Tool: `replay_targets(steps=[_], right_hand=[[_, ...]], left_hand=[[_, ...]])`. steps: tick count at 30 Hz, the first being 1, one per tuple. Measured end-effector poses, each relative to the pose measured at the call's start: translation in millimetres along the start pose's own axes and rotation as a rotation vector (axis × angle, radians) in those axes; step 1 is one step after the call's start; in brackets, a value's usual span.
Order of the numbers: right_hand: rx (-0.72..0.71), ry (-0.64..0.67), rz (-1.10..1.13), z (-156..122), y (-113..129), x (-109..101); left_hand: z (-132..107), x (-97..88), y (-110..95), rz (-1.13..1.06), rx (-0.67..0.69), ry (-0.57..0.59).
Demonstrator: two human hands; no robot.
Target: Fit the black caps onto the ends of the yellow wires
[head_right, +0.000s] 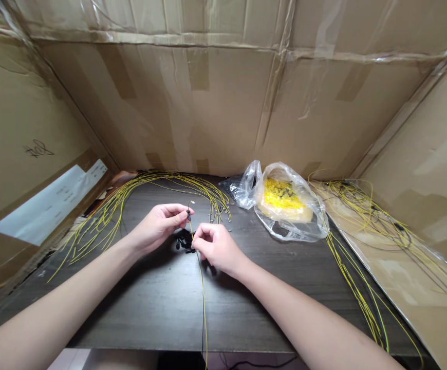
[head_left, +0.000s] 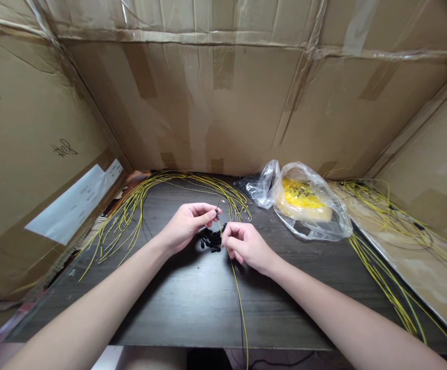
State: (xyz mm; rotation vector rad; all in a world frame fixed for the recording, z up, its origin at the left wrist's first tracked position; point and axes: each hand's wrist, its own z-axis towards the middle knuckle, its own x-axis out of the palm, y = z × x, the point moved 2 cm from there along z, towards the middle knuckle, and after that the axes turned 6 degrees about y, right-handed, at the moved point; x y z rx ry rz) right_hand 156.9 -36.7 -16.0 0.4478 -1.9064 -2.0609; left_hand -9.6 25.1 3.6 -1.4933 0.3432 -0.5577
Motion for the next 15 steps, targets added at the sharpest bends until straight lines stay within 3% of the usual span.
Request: replay_targets(steps=[15], right_hand=[[-0.043,0.012,-0.151,-1.7,0.0,3.4]], left_hand=[[0.3,-0.5,-1.3,-0.020,-0.001,-0.023]])
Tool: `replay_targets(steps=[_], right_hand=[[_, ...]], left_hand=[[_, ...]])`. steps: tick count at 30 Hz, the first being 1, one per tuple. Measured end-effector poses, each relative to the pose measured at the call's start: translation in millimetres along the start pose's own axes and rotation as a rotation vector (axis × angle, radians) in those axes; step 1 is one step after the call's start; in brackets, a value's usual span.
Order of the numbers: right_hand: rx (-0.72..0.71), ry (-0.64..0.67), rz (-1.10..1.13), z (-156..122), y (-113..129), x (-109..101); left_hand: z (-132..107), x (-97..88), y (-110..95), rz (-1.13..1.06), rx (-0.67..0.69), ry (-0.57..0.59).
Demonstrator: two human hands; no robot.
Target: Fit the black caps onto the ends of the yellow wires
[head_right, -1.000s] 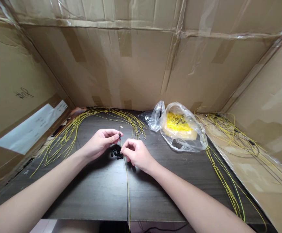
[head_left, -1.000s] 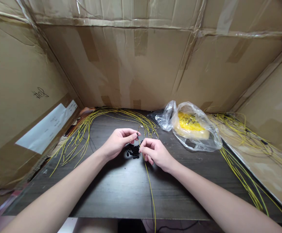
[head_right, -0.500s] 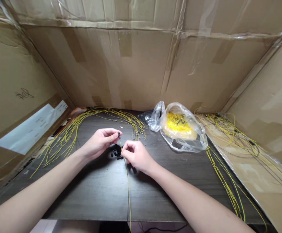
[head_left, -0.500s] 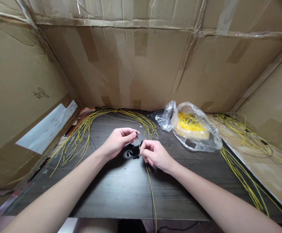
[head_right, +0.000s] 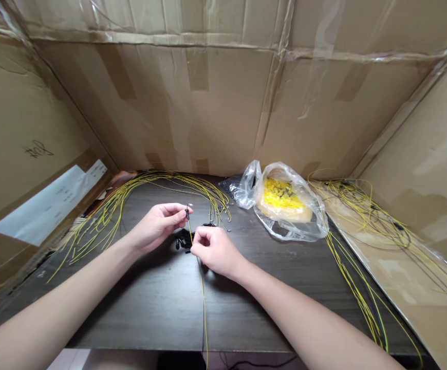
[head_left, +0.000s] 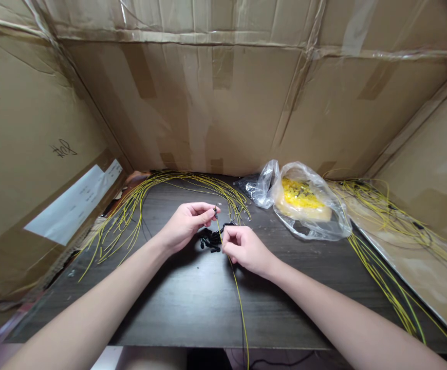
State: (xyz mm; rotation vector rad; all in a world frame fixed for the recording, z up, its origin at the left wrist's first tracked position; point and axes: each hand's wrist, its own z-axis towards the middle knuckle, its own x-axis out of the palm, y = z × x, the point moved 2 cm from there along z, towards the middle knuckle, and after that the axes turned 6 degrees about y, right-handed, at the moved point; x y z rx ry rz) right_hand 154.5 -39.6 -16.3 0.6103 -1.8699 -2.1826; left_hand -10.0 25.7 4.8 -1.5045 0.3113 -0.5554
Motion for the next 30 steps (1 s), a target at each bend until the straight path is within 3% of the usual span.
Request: replay_targets(steps=[30], right_hand=[[-0.060,0.031,-0.194,-2.9,5.1,1.1]], left_hand=[[-0.9,0.6,-4.5,-0.023,0.008,-0.027]])
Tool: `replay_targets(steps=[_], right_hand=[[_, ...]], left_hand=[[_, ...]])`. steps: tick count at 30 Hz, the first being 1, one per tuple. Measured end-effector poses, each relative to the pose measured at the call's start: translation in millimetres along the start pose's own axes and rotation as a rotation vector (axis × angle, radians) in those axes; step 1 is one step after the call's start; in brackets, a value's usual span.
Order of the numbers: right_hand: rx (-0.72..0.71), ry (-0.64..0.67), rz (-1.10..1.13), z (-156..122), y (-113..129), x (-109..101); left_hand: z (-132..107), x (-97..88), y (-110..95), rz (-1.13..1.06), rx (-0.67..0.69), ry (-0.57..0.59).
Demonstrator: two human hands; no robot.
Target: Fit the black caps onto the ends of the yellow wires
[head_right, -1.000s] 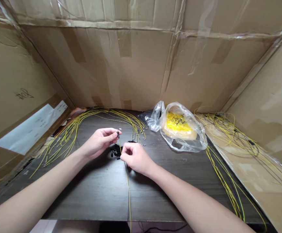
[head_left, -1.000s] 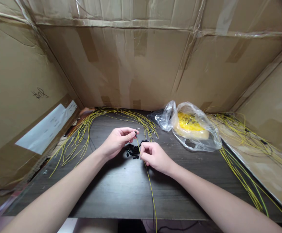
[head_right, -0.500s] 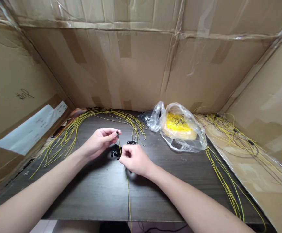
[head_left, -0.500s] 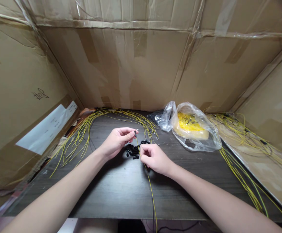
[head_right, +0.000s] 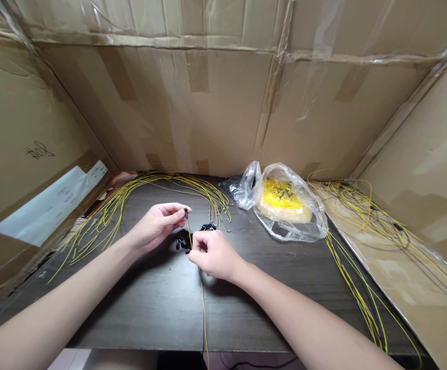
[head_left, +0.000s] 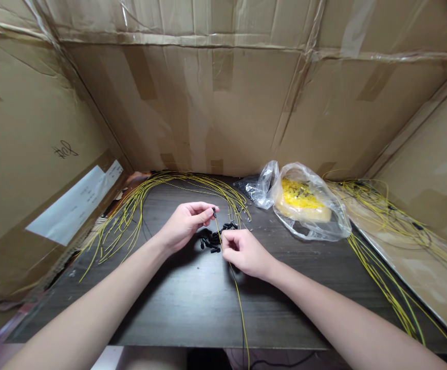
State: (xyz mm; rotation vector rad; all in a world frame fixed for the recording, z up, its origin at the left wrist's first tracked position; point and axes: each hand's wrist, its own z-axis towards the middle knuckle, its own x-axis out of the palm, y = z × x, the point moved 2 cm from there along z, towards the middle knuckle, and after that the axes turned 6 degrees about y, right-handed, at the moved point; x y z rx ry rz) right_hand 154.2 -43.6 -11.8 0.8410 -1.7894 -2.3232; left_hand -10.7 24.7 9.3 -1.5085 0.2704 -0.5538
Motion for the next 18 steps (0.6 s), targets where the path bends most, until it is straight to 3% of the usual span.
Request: replay_targets(steps=[18], right_hand=[[-0.002,0.044,-0.036,-0.1,2.0,0.6]], left_hand=[[0.2,-2.3,1.0,0.021,0.005,0.009]])
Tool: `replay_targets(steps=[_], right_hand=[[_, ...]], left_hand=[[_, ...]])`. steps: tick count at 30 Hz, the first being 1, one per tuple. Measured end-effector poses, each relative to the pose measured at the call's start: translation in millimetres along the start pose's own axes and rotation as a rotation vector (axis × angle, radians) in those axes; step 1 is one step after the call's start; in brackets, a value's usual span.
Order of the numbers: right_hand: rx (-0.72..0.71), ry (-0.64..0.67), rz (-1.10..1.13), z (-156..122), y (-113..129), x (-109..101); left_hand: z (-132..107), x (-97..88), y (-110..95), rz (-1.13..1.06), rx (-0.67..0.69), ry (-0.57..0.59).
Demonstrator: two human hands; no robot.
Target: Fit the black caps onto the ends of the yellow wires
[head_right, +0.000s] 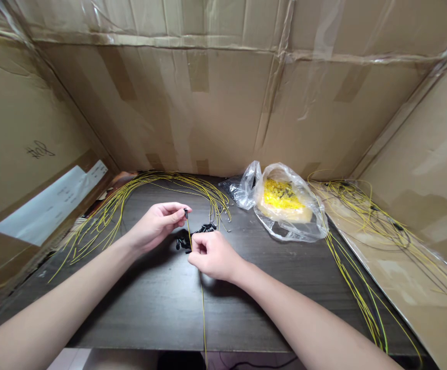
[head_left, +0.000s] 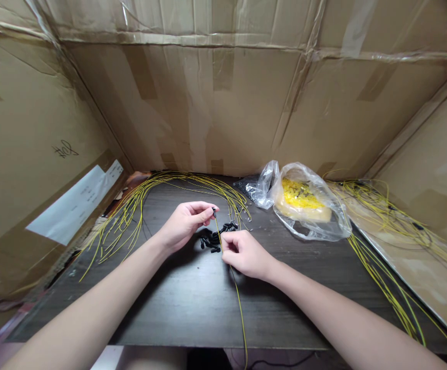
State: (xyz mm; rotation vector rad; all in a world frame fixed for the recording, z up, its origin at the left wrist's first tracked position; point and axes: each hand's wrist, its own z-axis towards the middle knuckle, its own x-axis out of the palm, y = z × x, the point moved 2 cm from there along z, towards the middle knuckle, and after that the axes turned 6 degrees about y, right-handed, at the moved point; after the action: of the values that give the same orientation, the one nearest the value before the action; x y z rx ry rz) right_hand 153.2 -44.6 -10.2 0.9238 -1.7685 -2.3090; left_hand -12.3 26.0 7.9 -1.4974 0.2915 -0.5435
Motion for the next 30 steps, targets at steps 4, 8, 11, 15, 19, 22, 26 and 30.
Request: replay_targets(steps=[4,8,11,15,19,22,26,30], right_hand=[[0.001,0.002,-0.003,0.0,-0.7,-0.1],[-0.002,-0.006,-0.028,-0.5,-0.6,-1.9],[-0.006,-0.075,-0.012,-0.4,1.5,-6.8],[0.004,-0.260,0.094,0.3,2.5,-16.2],[0.043,-0.290,0.238,1.7,-0.1,-19.9],[0.087,-0.257,0.337,2.5,-1.6,-19.5],[0.112,-0.234,0.449,3.5,-3.5,-18.6],[0.107,-0.226,0.492,3.9,-4.5,-18.0]], left_hand=[[0.1,0.1,-0.1,0.010,0.005,-0.004],[0.2,-0.6,-1.8,0.060,0.031,-0.004],[-0.8,0.6,-4.3,0.129,0.059,0.024],[-3.6,5.4,-6.8,0.193,0.054,0.112],[-6.1,9.5,-8.6,0.276,0.024,0.139],[-7.4,11.5,-10.2,0.321,0.025,0.145],[-8.8,14.1,-12.4,0.357,0.039,0.168],[-9.9,17.9,-14.8,0.368,0.034,0.204]])
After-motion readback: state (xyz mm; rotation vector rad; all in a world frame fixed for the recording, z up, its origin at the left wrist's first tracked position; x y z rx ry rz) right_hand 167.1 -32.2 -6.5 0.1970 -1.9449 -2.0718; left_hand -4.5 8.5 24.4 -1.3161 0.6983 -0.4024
